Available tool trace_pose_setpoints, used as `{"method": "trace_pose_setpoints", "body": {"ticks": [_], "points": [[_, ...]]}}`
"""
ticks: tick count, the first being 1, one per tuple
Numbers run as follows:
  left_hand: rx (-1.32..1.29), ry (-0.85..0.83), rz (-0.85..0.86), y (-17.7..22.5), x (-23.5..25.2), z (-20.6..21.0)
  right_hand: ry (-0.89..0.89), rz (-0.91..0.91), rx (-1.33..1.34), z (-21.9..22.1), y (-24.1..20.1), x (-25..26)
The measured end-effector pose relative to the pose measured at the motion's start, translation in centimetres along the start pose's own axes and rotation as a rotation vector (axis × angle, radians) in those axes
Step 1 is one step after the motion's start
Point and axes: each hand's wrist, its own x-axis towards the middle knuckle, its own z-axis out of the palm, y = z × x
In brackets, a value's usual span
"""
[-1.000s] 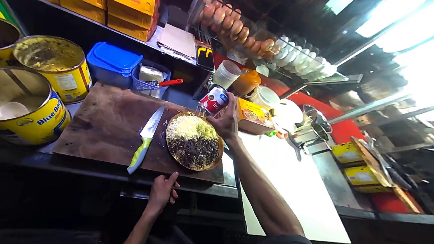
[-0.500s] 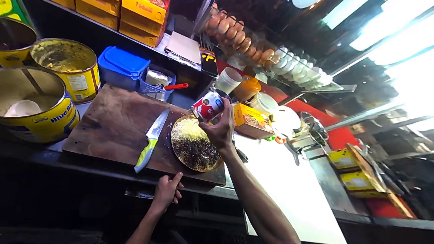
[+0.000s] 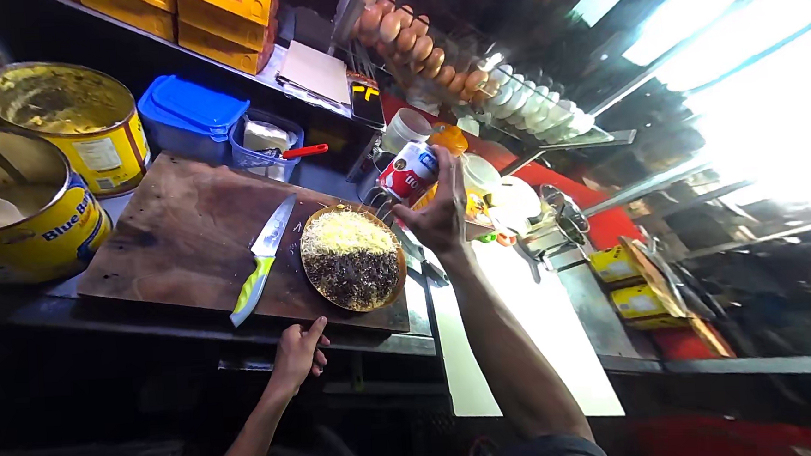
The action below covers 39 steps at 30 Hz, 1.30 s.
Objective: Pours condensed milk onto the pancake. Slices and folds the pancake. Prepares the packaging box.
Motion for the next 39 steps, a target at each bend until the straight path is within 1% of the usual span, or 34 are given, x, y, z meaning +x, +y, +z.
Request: {"method": "trace_pose_setpoints", "body": {"ticks": [3,5,7,9,11,14,18,21,24,25,26,32,35,39], "points": [[0.015,0.011,0.002,0.1,0.0,0.1,-0.094,0.066,0.047,0.5,0.1,-1.7],[0.022,0.022,-0.008,0.1,-0.2,0.2,-0.134,0.07,0.095,1.2,1.0,-2.6],[0.032,0.025,-0.015,0.2,0.0,0.2,-0.09,0.073,0.113,2.1,2.2,-3.4],[0.027,0.028,-0.012,0.2,0.1,0.2,-0.105,0.092,0.103,2.6,3.2,-3.5],[0.026,0.026,0.006,-0.1,0.0,0.2,-0.107,0.155,0.089,2.7,4.1,-4.3],[0.004,0.051,0.022,-0.2,0.1,0.3,-0.119,0.201,0.044,3.0,6.2,-5.0],[-0.011,0.066,0.018,-0.2,0.1,0.5,-0.11,0.25,0.044,3.0,7.3,-6.5],[-0.013,0.053,0.027,-0.4,0.1,0.3,-0.084,0.255,0.087,3.2,6.1,-7.2],[-0.013,0.034,0.021,-0.5,0.1,0.1,-0.096,0.231,0.154,3.5,3.5,-7.1],[-0.015,0.033,0.018,-0.4,0.1,0.1,-0.075,0.216,0.178,3.7,2.4,-7.2],[-0.02,0.031,0.02,-0.3,0.1,0.1,-0.053,0.197,0.2,3.9,1.5,-6.9],[-0.036,0.028,0.013,-0.1,0.0,0.1,-0.072,0.108,0.264,5.3,-2.4,-4.9],[-0.03,0.01,0.003,-0.2,-0.1,0.0,-0.1,0.084,0.288,5.8,-2.6,-4.1],[-0.034,-0.01,-0.003,-0.1,0.1,-0.2,-0.123,0.108,0.228,6.8,-0.2,-3.2]]}}
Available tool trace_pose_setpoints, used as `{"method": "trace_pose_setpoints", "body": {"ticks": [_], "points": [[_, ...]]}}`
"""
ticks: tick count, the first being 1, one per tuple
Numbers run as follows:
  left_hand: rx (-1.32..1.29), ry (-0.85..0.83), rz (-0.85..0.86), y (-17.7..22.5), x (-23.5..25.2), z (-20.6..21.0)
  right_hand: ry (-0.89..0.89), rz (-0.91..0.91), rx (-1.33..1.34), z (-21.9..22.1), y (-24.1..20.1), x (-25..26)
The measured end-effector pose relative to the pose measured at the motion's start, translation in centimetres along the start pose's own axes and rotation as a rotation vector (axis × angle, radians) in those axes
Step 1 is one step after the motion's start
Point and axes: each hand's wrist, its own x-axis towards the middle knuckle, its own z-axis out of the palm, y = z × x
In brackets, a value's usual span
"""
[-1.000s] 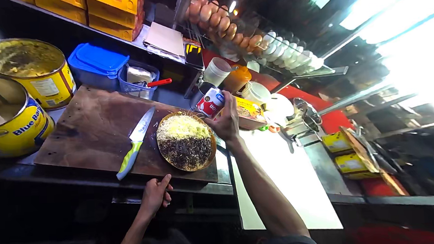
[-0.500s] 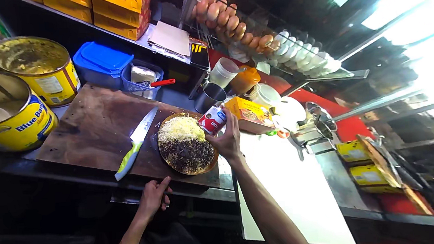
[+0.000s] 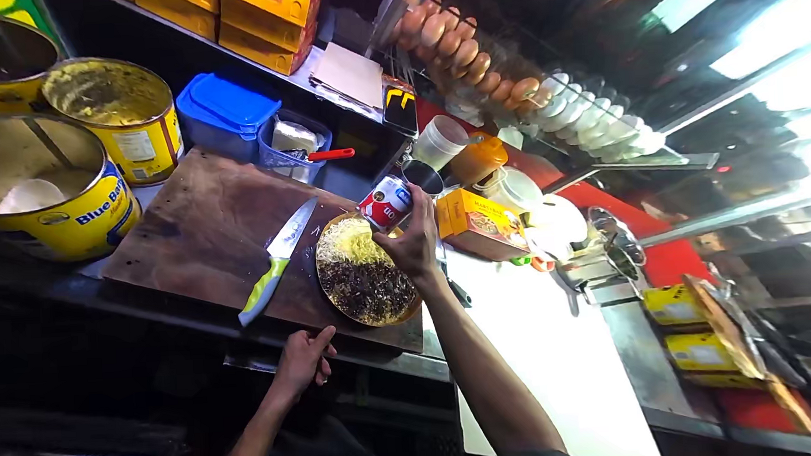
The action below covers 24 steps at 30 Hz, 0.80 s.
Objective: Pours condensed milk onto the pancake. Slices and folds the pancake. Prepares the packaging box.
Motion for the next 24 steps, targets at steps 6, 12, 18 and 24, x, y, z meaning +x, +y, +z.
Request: {"method": "trace_pose_setpoints", "body": {"ticks": [6,12,18,24], "points": [[0.033,-0.01,-0.009,0.0,0.2,-0.1,0.019,0.118,-0.161,-3.3,4.8,-3.8],[0.036,-0.035,0.005,0.2,0.2,-0.3,0.082,0.184,-0.224,-7.2,1.1,-9.7],[0.054,-0.033,0.002,0.5,0.0,-0.3,0.146,0.147,-0.222,-7.5,-3.3,-11.2],[0.031,-0.036,0.005,0.3,-0.1,-0.4,0.138,0.123,-0.12,-5.8,-6.0,-10.8]]}}
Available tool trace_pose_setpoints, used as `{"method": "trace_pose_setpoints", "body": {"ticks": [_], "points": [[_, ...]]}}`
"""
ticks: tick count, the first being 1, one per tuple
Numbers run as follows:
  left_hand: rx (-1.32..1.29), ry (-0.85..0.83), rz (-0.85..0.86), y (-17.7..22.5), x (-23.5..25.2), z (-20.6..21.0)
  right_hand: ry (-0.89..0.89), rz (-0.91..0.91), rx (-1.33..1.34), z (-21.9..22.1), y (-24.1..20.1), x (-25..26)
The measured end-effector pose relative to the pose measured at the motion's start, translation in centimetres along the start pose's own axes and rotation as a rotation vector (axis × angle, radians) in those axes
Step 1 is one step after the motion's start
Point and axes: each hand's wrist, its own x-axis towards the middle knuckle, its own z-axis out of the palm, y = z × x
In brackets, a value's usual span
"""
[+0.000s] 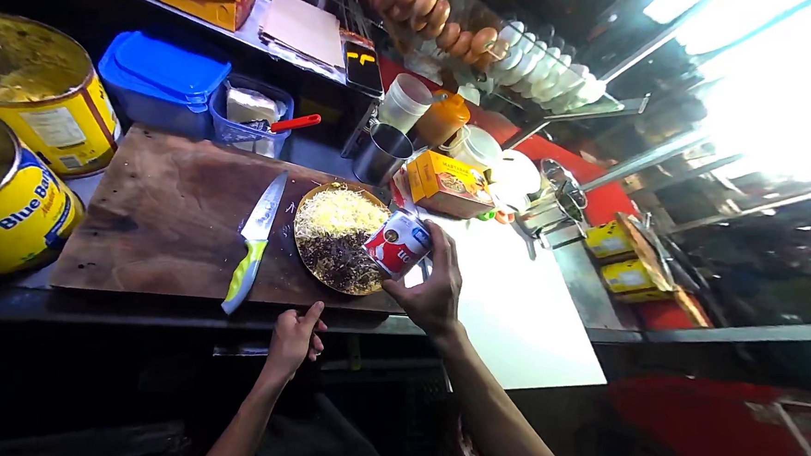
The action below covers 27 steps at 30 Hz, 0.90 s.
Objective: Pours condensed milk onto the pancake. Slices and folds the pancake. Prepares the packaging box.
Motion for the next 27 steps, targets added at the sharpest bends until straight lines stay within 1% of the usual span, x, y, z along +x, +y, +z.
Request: {"method": "trace_pose_setpoints", "body": {"ticks": [5,7,9,13,16,19,21,24,26,27], "points": [[-0.012,-0.01,0.0,-0.1,-0.1,-0.1,-0.015,0.016,0.071,1.9,-1.6,0.5],[0.001,-0.012,-0.001,0.1,0.1,-0.1,0.002,0.034,0.094,2.6,-1.9,1.2],[0.013,-0.018,-0.003,0.1,0.1,-0.2,-0.021,0.014,0.111,3.3,-2.0,1.8],[0.002,-0.017,-0.001,0.3,0.1,-0.1,-0.037,0.044,0.123,3.9,-2.3,2.0],[-0.008,-0.019,-0.003,0.1,0.2,-0.1,-0.011,0.046,0.122,3.3,-2.3,0.9],[-0.011,-0.019,-0.001,-0.1,0.2,-0.1,-0.044,0.051,0.101,2.2,-2.1,-0.3],[-0.007,-0.018,0.006,0.1,0.3,-0.1,-0.01,0.081,0.072,1.4,-1.8,-0.7],[0.009,-0.011,-0.005,0.2,0.0,-0.1,-0.02,0.09,0.034,0.6,-0.8,-1.2],[0.011,-0.007,0.004,0.4,0.3,0.0,0.009,0.1,0.015,0.0,0.2,-0.9],[0.014,-0.002,-0.001,0.5,0.3,0.0,-0.006,0.102,0.006,-0.3,0.6,-0.6]]}}
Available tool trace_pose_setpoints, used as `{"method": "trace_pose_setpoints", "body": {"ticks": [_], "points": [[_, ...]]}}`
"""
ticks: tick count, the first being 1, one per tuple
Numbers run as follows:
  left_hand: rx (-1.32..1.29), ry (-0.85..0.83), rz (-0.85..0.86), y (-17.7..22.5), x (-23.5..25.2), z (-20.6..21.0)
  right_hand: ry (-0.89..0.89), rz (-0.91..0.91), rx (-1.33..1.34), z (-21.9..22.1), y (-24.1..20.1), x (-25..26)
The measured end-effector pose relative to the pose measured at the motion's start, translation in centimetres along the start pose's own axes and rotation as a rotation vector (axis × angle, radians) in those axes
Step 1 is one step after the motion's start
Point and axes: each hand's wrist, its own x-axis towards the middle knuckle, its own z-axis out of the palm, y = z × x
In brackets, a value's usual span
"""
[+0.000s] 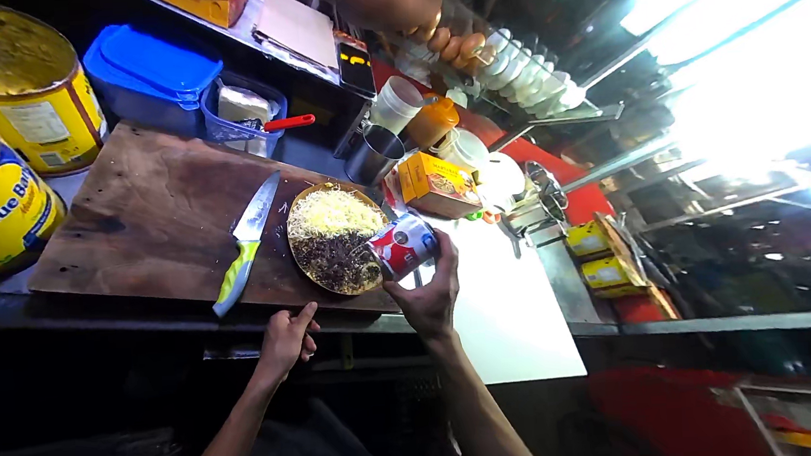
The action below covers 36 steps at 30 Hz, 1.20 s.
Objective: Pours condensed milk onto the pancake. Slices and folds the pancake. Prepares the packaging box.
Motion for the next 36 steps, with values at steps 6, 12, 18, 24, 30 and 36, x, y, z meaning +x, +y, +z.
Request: {"method": "trace_pose_setpoints", "body": {"ticks": [6,12,18,24,30,36], "points": [[0.024,0.015,-0.019,-0.3,-0.1,0.0,0.02,0.038,-0.053,-0.7,3.0,1.2],[0.016,0.013,0.019,-0.7,0.1,-0.1,0.038,0.057,-0.065,0.8,7.2,3.3],[-0.008,0.003,0.015,-0.7,0.2,-0.2,-0.001,0.103,-0.087,0.8,7.1,2.7],[-0.008,-0.002,0.006,-0.6,0.1,-0.2,0.044,-0.084,-0.072,0.5,2.1,1.1],[-0.034,0.003,0.007,-0.5,0.0,-0.1,0.051,-0.161,0.043,1.5,-0.3,3.6],[-0.011,-0.005,-0.023,-0.2,0.1,-0.2,-0.04,-0.084,0.098,2.9,1.3,4.9]]}}
